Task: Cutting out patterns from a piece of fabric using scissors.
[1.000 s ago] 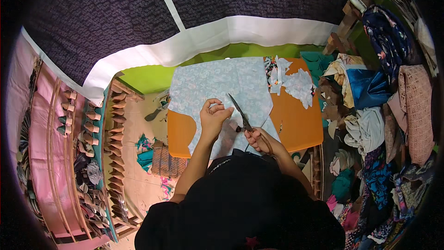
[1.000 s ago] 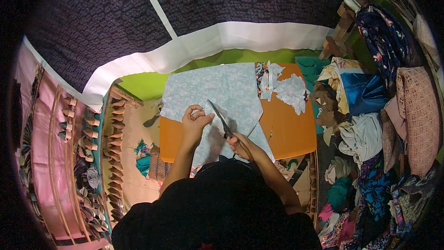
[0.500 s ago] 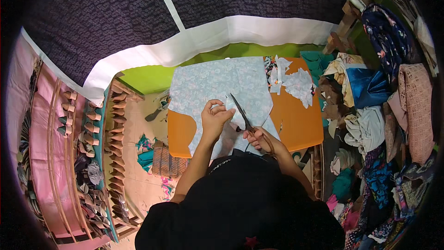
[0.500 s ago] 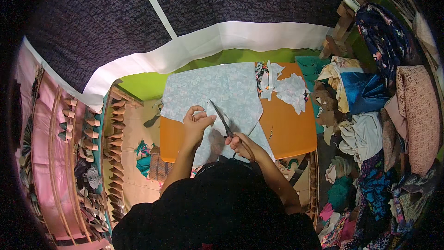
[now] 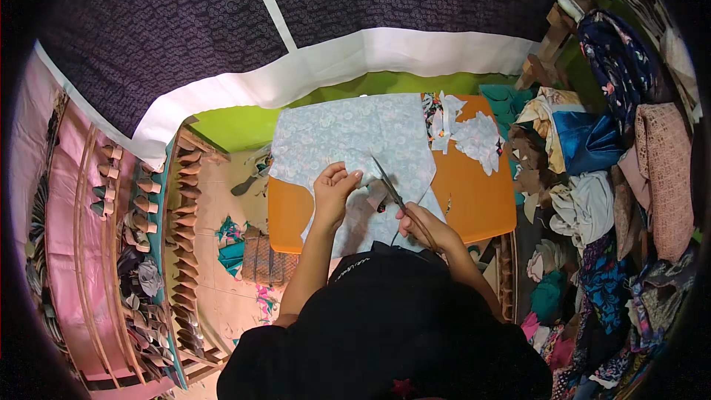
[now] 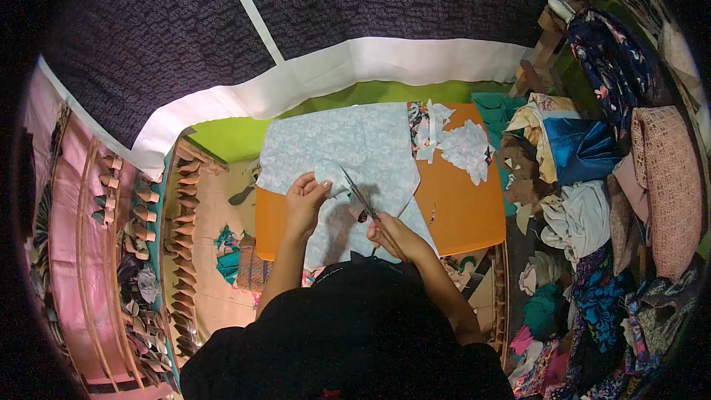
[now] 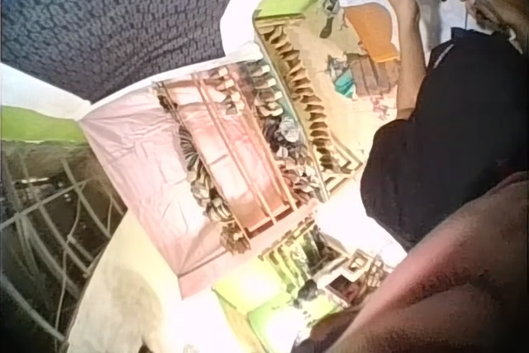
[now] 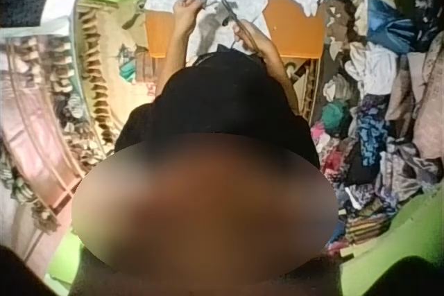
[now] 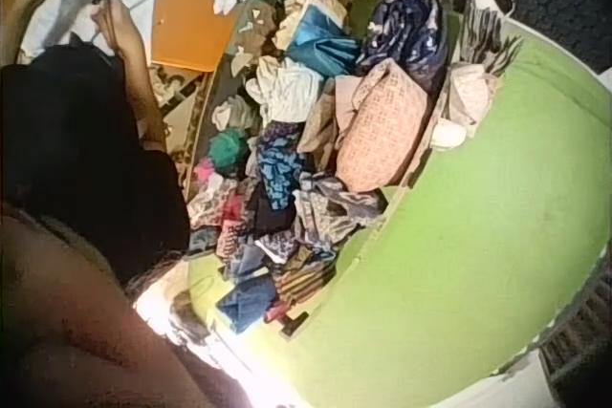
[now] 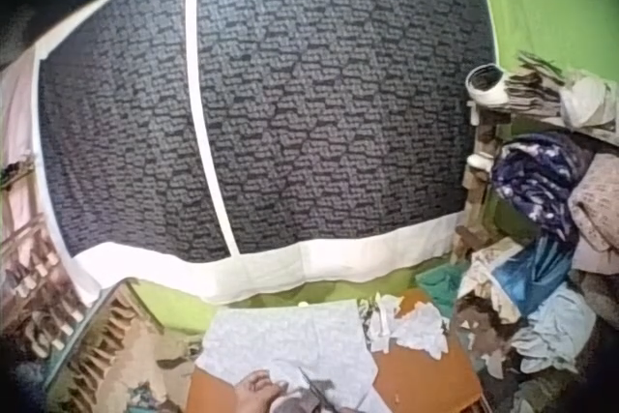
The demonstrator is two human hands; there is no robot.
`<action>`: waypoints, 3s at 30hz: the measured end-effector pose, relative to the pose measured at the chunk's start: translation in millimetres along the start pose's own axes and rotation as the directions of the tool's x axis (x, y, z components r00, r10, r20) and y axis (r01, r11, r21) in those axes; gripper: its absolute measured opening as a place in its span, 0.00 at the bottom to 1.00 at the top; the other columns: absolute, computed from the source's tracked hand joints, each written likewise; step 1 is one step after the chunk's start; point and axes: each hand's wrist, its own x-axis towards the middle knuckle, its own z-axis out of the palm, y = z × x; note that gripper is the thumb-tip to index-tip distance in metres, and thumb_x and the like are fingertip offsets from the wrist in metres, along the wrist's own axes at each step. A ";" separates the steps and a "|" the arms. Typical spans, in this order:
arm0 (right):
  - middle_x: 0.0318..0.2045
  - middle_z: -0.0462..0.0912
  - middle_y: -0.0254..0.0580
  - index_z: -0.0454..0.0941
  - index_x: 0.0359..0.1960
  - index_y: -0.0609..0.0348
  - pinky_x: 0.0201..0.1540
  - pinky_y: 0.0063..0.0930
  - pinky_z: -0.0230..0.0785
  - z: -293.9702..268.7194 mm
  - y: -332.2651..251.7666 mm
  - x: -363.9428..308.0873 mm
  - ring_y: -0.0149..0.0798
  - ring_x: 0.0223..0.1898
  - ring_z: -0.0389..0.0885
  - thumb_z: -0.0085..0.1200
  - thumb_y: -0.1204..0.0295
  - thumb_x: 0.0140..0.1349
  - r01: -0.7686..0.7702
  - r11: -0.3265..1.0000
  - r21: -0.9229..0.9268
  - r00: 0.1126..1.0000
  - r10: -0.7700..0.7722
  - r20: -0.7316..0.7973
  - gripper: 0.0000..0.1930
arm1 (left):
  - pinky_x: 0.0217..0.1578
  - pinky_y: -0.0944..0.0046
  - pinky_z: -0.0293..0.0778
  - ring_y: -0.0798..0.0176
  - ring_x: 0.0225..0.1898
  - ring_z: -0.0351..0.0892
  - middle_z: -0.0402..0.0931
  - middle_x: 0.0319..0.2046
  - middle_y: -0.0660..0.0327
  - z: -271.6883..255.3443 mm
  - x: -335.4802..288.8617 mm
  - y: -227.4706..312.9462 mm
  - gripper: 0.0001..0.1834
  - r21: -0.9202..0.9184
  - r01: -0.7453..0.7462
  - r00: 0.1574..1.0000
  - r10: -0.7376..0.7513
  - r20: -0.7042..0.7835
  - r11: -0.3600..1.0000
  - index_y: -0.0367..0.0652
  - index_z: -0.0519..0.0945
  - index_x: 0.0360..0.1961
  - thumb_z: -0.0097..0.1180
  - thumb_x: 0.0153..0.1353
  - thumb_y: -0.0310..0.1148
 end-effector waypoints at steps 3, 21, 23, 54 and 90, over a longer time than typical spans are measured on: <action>0.21 0.69 0.38 0.60 0.28 0.64 0.25 0.21 0.63 -1.3 13.5 2.5 0.29 0.21 0.68 0.41 0.63 0.59 0.022 0.999 -0.043 0.998 -0.020 0.055 0.14 | 0.21 0.78 0.63 0.77 0.21 0.67 0.69 0.21 0.67 -3.8 -2.0 -2.4 0.11 -0.003 0.064 0.997 -0.063 0.048 0.998 0.39 0.69 0.33 0.56 0.48 0.24; 0.23 0.70 0.33 0.66 0.37 0.62 0.20 0.15 0.56 24.4 34.4 7.3 0.23 0.16 0.61 0.41 0.30 0.35 -0.382 0.800 0.462 0.919 0.276 0.282 0.43 | 0.16 0.80 0.57 0.81 0.17 0.63 0.68 0.18 0.71 -34.9 -5.6 -6.6 0.08 0.049 0.136 0.989 -0.132 -0.064 0.990 0.43 0.69 0.29 0.55 0.50 0.29; 0.20 0.68 0.32 0.64 0.36 0.62 0.15 0.16 0.59 26.1 45.1 9.9 0.24 0.14 0.63 0.40 0.36 0.46 -0.279 0.842 0.462 0.950 0.171 0.262 0.36 | 0.17 0.80 0.59 0.80 0.18 0.65 0.70 0.19 0.69 -35.2 -8.2 -6.4 0.08 0.056 0.159 0.987 -0.157 -0.043 0.986 0.42 0.69 0.29 0.55 0.49 0.28; 0.17 0.54 0.23 0.59 0.31 0.56 0.16 0.11 0.46 59.7 19.2 1.8 0.19 0.15 0.50 0.45 0.33 0.38 -0.228 0.886 0.403 0.973 0.189 0.134 0.36 | 0.25 0.79 0.66 0.76 0.23 0.70 0.72 0.24 0.63 -31.8 -27.8 -9.1 0.10 0.070 0.085 0.991 -0.092 0.101 0.994 0.37 0.69 0.31 0.55 0.48 0.22; 0.18 0.54 0.23 0.60 0.32 0.54 0.18 0.10 0.46 109.6 4.3 12.1 0.19 0.18 0.48 0.48 0.33 0.33 -0.211 0.846 0.489 0.975 0.145 0.168 0.37 | 0.42 0.66 0.67 0.65 0.39 0.71 0.70 0.38 0.59 -64.8 -37.3 -0.6 0.17 -0.293 0.348 0.853 -0.171 0.492 0.890 0.39 0.64 0.46 0.44 0.58 0.35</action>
